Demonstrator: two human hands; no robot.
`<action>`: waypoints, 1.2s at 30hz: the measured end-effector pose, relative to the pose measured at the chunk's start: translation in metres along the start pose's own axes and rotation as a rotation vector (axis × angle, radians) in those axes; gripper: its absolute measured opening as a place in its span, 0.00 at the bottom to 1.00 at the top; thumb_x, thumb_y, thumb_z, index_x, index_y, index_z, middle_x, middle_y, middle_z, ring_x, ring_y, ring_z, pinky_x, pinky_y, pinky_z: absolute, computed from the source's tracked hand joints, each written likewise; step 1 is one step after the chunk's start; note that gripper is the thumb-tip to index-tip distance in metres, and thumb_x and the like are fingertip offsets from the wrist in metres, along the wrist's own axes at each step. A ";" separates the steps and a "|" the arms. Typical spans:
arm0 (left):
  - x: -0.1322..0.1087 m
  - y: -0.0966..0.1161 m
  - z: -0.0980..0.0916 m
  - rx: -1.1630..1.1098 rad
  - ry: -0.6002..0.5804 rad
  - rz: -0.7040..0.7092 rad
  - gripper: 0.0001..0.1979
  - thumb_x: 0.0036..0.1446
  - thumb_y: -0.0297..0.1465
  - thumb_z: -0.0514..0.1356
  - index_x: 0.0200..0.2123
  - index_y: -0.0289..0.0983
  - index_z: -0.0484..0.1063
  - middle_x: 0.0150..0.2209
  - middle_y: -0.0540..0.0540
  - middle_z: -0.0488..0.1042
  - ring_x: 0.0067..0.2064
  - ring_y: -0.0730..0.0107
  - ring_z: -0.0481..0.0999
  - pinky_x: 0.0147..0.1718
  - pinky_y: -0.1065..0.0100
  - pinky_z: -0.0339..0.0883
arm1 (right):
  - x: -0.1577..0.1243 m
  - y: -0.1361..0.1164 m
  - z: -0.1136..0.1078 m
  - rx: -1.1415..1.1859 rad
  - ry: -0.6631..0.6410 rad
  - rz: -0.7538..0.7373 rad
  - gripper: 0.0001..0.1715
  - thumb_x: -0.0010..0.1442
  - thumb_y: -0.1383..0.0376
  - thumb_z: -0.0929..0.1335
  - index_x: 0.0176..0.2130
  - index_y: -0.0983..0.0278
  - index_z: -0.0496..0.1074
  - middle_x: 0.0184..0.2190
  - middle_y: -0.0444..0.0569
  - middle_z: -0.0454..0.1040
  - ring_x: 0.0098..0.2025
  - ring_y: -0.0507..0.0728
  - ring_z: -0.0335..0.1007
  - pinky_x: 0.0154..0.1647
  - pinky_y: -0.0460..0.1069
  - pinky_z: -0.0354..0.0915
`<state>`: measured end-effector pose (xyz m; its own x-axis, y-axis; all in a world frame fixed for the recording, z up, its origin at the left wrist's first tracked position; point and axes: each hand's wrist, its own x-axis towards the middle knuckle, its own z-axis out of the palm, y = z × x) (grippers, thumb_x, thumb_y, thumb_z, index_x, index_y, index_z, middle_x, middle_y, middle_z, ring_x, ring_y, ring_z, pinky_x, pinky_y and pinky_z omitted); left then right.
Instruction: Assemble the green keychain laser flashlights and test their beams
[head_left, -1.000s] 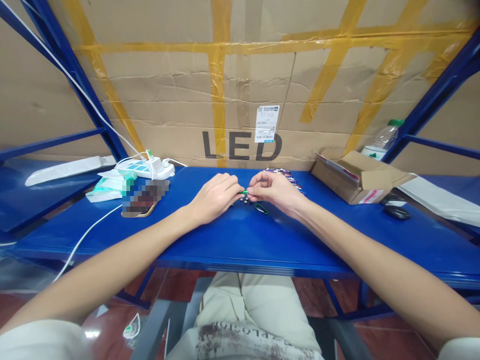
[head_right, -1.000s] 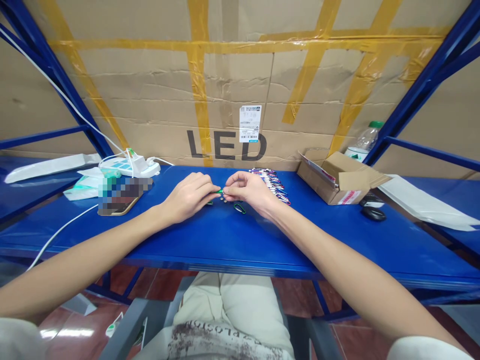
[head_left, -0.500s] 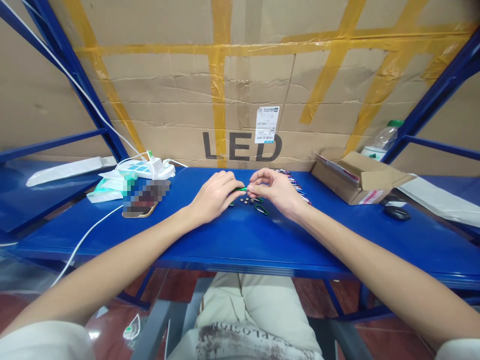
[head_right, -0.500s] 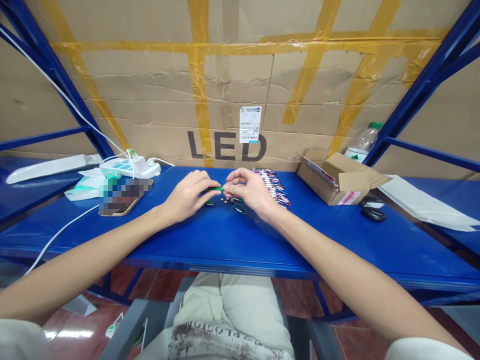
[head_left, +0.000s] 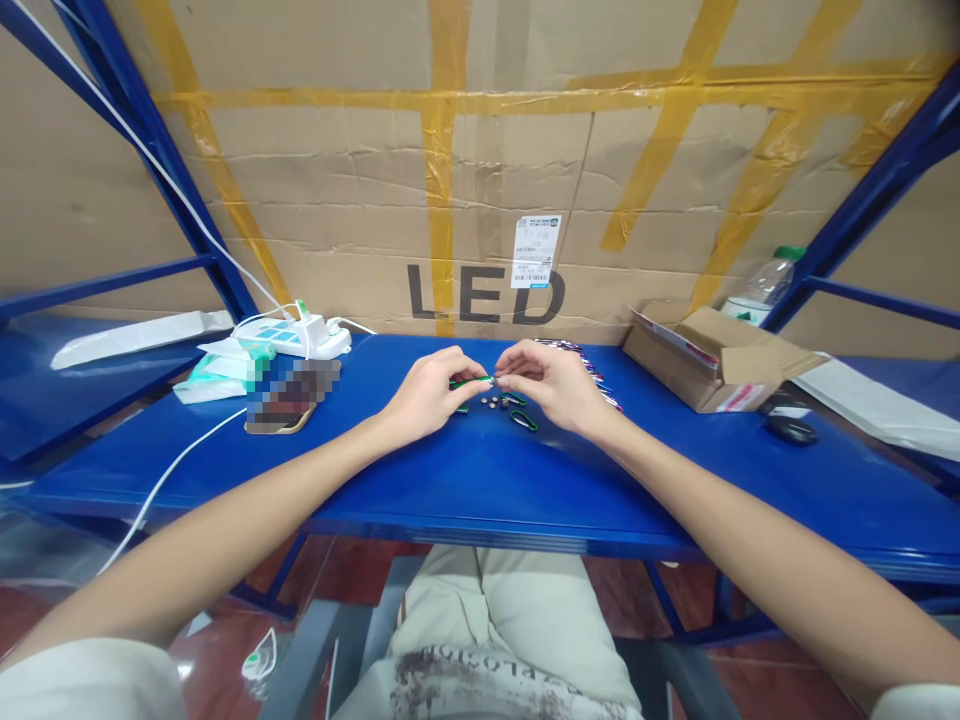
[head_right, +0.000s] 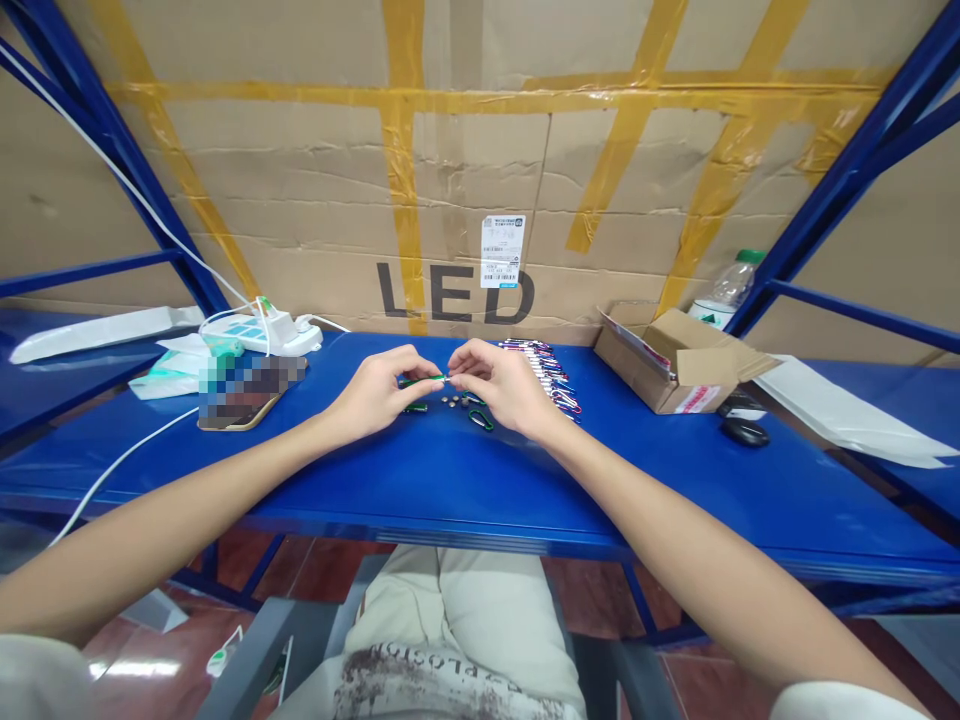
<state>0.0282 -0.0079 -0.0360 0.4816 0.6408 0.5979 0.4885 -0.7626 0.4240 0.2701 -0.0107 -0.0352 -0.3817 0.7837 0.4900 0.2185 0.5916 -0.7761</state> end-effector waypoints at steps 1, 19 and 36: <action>0.000 0.000 0.000 -0.014 -0.005 -0.004 0.07 0.68 0.35 0.69 0.42 0.38 0.83 0.37 0.47 0.77 0.38 0.66 0.77 0.40 0.66 0.68 | 0.000 0.000 0.000 -0.006 -0.004 0.000 0.11 0.61 0.59 0.77 0.43 0.59 0.77 0.38 0.47 0.85 0.41 0.61 0.84 0.49 0.57 0.78; -0.005 0.001 -0.004 0.406 0.064 0.450 0.13 0.78 0.37 0.56 0.47 0.36 0.78 0.39 0.42 0.77 0.41 0.60 0.73 0.44 0.60 0.66 | 0.002 -0.008 -0.001 0.565 -0.015 0.508 0.28 0.44 0.64 0.88 0.37 0.63 0.75 0.29 0.49 0.85 0.35 0.56 0.86 0.39 0.46 0.82; -0.002 -0.001 0.002 0.026 0.060 0.130 0.10 0.71 0.39 0.66 0.43 0.38 0.82 0.36 0.46 0.76 0.39 0.64 0.75 0.41 0.63 0.69 | 0.002 -0.005 0.005 0.258 0.010 0.170 0.23 0.52 0.53 0.84 0.38 0.60 0.75 0.29 0.44 0.81 0.34 0.57 0.80 0.37 0.51 0.73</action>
<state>0.0283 -0.0083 -0.0387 0.4978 0.5297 0.6868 0.4440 -0.8358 0.3228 0.2634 -0.0128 -0.0325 -0.3498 0.8700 0.3475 0.0426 0.3854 -0.9218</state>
